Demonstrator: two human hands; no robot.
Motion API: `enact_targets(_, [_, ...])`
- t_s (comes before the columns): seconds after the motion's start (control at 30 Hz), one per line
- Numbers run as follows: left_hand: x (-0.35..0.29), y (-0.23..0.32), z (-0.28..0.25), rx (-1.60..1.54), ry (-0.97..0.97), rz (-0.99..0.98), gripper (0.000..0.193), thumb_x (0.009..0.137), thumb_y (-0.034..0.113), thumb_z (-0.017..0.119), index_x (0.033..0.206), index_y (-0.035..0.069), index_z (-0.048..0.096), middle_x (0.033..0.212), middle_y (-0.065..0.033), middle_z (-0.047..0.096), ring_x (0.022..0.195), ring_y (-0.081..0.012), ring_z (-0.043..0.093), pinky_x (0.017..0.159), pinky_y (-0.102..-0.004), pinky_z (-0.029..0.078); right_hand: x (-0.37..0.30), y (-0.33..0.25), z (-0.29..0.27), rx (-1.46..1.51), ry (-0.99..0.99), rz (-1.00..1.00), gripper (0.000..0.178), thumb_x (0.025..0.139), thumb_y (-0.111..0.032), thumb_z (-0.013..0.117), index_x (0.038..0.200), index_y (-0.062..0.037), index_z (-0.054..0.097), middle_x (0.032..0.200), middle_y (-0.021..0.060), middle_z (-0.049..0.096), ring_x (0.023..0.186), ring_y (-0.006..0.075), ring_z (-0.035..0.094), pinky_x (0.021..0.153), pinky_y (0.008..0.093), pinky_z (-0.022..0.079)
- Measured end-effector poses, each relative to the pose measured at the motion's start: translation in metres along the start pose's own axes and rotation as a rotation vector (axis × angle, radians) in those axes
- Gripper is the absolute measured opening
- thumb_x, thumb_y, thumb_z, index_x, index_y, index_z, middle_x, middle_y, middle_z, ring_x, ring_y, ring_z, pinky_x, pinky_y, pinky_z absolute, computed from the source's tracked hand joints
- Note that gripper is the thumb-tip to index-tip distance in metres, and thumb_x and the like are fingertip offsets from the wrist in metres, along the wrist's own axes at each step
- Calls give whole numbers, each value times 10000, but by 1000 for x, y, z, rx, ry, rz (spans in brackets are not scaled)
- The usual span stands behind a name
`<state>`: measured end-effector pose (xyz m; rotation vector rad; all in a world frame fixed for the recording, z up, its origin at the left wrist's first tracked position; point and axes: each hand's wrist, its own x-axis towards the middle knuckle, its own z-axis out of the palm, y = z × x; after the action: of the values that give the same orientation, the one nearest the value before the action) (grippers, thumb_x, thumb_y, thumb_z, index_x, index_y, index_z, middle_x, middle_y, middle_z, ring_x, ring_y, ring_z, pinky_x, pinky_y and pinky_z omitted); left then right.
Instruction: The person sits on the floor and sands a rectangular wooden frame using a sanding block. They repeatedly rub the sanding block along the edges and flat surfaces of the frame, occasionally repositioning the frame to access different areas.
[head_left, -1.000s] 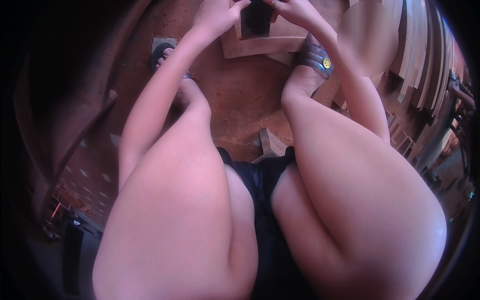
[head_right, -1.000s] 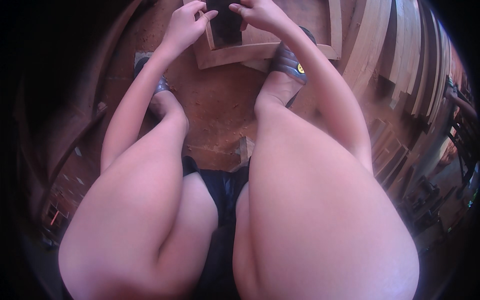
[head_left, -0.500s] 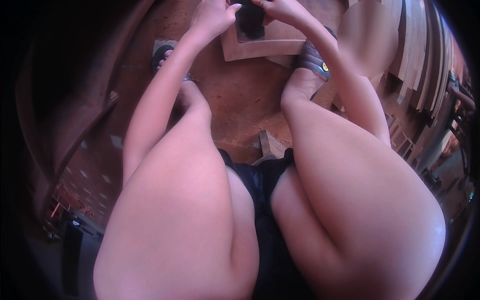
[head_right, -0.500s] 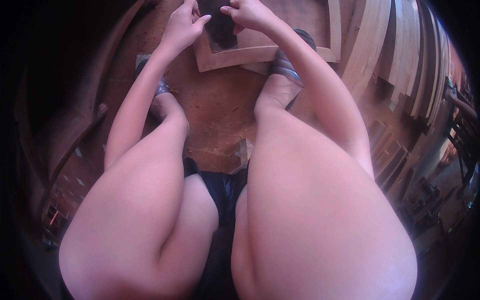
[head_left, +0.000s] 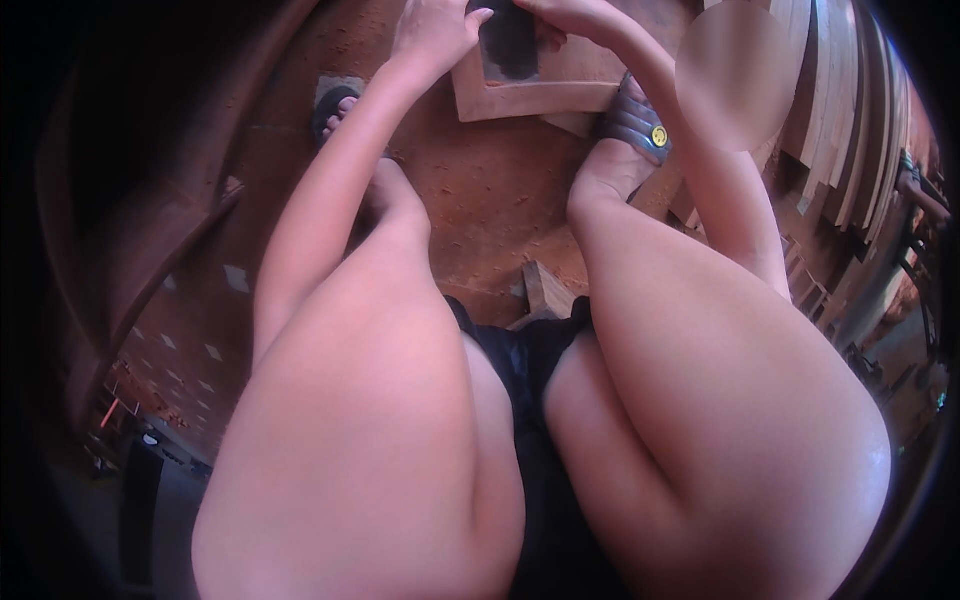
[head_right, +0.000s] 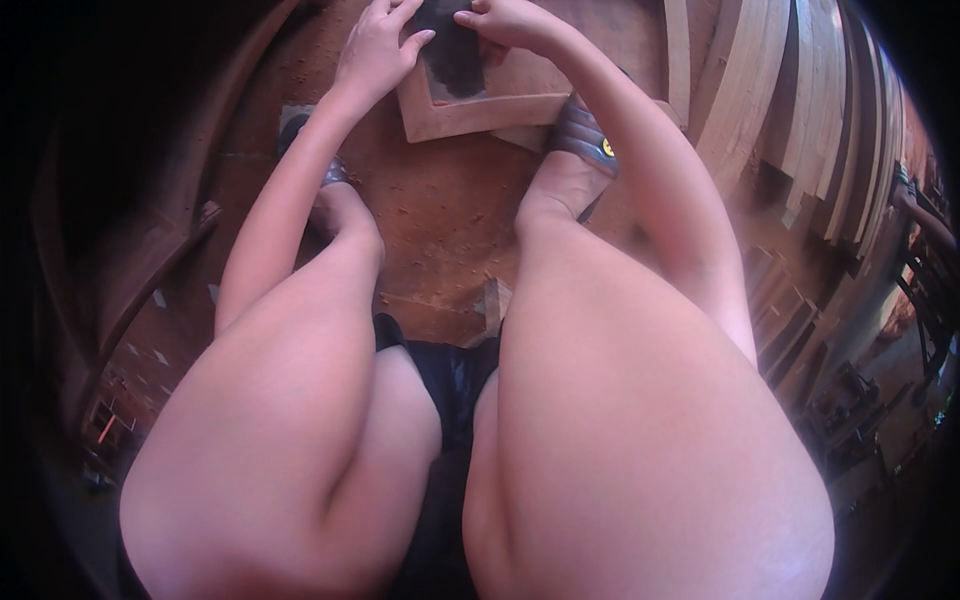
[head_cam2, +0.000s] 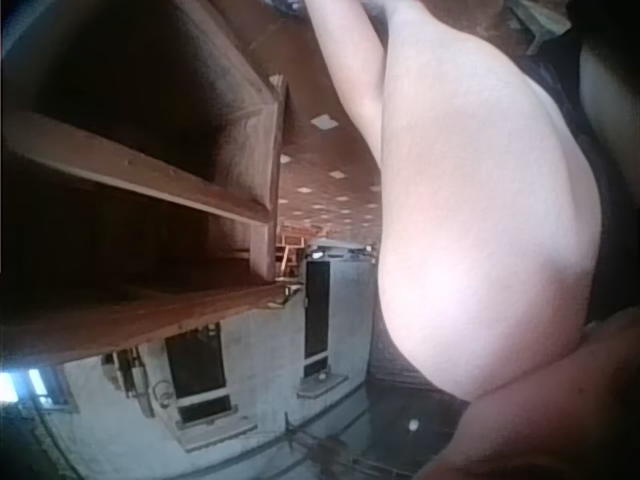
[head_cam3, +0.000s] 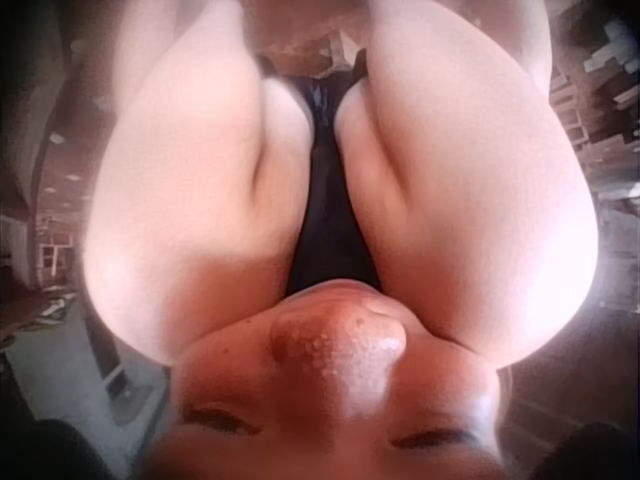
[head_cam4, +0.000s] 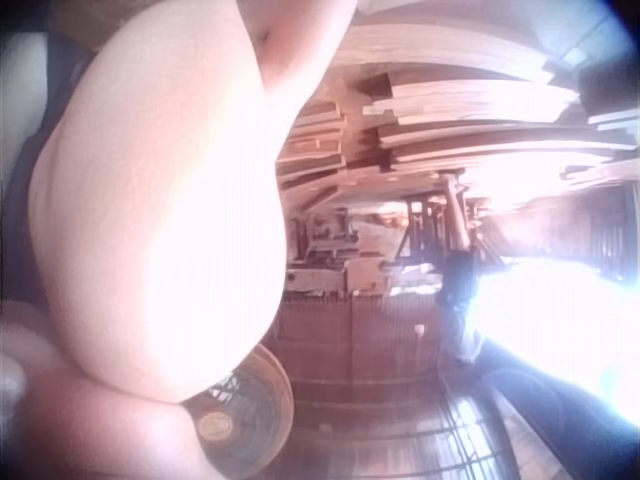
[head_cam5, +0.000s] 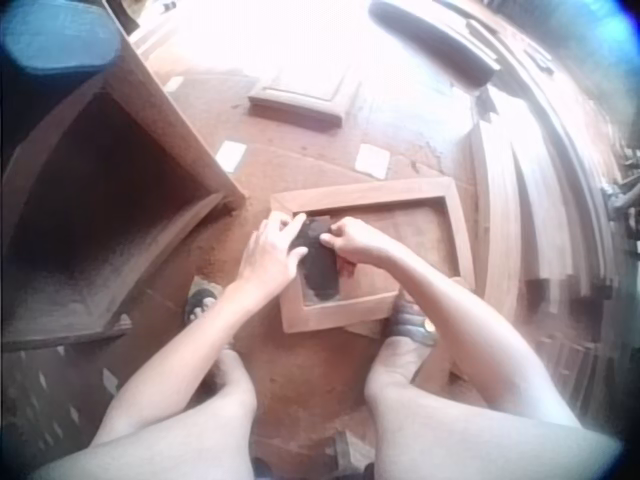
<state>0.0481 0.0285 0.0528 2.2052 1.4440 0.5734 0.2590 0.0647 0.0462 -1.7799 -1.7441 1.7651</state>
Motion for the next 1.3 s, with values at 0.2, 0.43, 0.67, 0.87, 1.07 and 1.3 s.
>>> enact_targets(0.2, [0,-6,9,-130,34,-22,484,879,110,712,1341,0,621,1164,-209,600,1090,-395,612,954,-443,514,-4,5,-5,23,-36,-99,348,1074,-206,525,927,57,698,641,133,695,523,208,676,520,343,531])
enact_targets(0.43, [0,-5,5,-135,30,-51,486,879,114,708,1336,-25,618,1170,-234,612,1079,-405,624,943,-442,522,-2,1,-2,30,-22,-82,364,1076,-217,518,915,54,699,618,124,683,518,205,670,527,345,532])
enact_targets(0.67, [7,2,0,-115,-26,-118,468,893,129,689,1331,-22,622,1217,-237,622,1112,-415,635,963,-451,530,0,12,-1,109,-34,-93,381,1073,-220,516,873,54,690,596,120,658,508,198,658,519,344,530])
enact_targets(0.87, [6,1,-4,-111,-52,-122,475,896,124,682,1342,-22,611,1229,-237,617,1118,-417,635,965,-455,530,-3,5,-2,115,-36,-98,378,1071,-208,518,856,56,681,606,120,663,506,195,656,504,339,527])
enact_targets(1.07, [0,-1,-8,-145,-15,-82,481,892,88,675,1351,-32,595,1177,-233,608,1082,-419,633,940,-456,531,-13,-11,-3,55,-24,-98,349,1068,-189,531,894,70,686,626,130,676,512,198,667,491,330,526])
enact_targets(1.3, [-6,14,-16,-189,-26,-65,471,893,77,673,1343,-39,598,1147,-220,624,1026,-388,650,894,-429,544,-32,-17,-11,3,-81,-58,339,1063,-192,533,919,73,689,635,116,673,528,195,671,506,329,528])
